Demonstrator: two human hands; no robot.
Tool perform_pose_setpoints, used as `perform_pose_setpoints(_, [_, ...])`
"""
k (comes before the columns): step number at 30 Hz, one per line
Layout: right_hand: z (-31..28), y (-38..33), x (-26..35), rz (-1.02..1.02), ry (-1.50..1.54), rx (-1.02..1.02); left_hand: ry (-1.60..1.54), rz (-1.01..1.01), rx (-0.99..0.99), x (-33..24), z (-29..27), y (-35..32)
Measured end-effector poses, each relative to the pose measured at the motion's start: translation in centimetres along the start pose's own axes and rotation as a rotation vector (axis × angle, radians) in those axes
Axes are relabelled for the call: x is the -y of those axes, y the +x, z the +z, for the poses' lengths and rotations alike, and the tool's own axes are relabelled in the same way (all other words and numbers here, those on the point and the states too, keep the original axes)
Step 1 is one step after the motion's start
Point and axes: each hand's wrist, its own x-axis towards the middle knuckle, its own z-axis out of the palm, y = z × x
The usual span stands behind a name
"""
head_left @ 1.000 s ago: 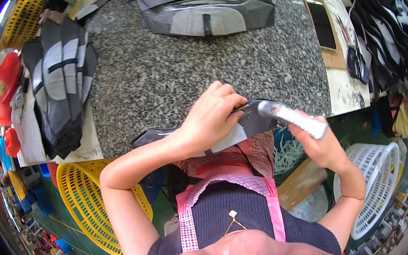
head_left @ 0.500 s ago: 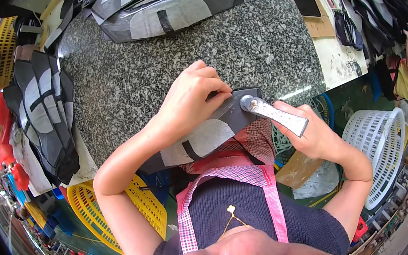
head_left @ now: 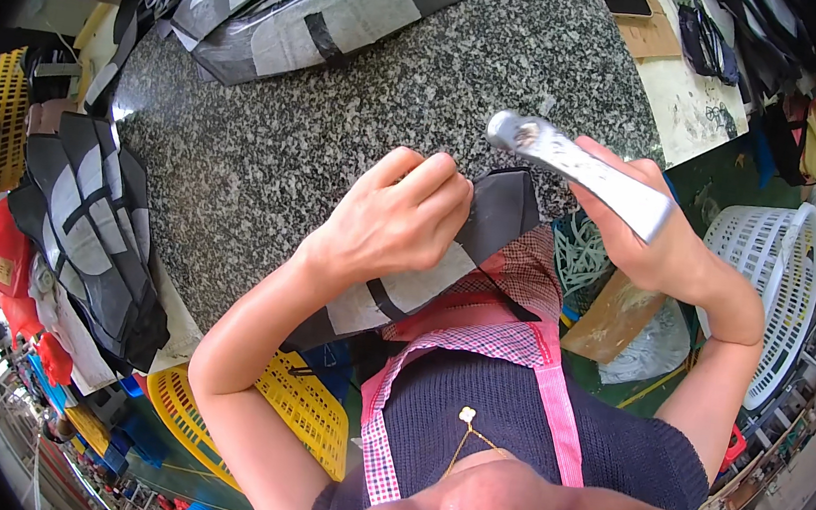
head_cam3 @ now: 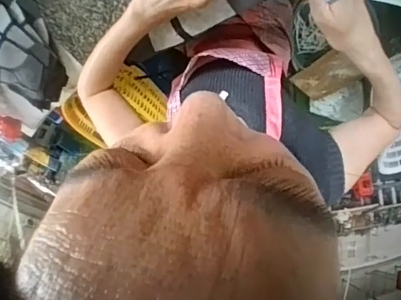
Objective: Using a small hammer to flatten and bond pre-cut shoe upper sections on a workbench.
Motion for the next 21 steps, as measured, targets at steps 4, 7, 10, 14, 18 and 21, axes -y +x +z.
perform_pose_setpoints(4, [2.0, -0.7, -0.1, 0.312, 0.11, 0.306, -0.194, -0.388, 0.039, -0.2, -1.0, 0.3])
perform_pose_setpoints(7, [1.1, -0.8, -0.3, 0.398, 0.221, 0.305, -0.535, -0.65, 0.057, -0.5, -0.8, -0.9])
perform_pose_setpoints(10, [0.9, -0.4, -0.5, 0.181, 0.11, 0.166, -0.502, -0.599, -0.006, -1.7, -0.6, -1.2])
perform_pose_setpoints(14, [1.3, -0.7, -0.4, 0.18, 0.136, 0.208, -0.366, -0.431, 0.029, -2.3, -0.9, -1.1])
perform_pose_setpoints(18, [1.0, -0.1, -0.3, 0.17, 0.197, 0.193, -0.259, -0.355, 0.092, -2.8, -1.4, -0.8])
perform_pose_setpoints(21, [1.4, 0.1, 0.4, 0.286, 0.182, 0.357, -0.318, -0.398, 0.074, -2.5, -1.0, -1.3])
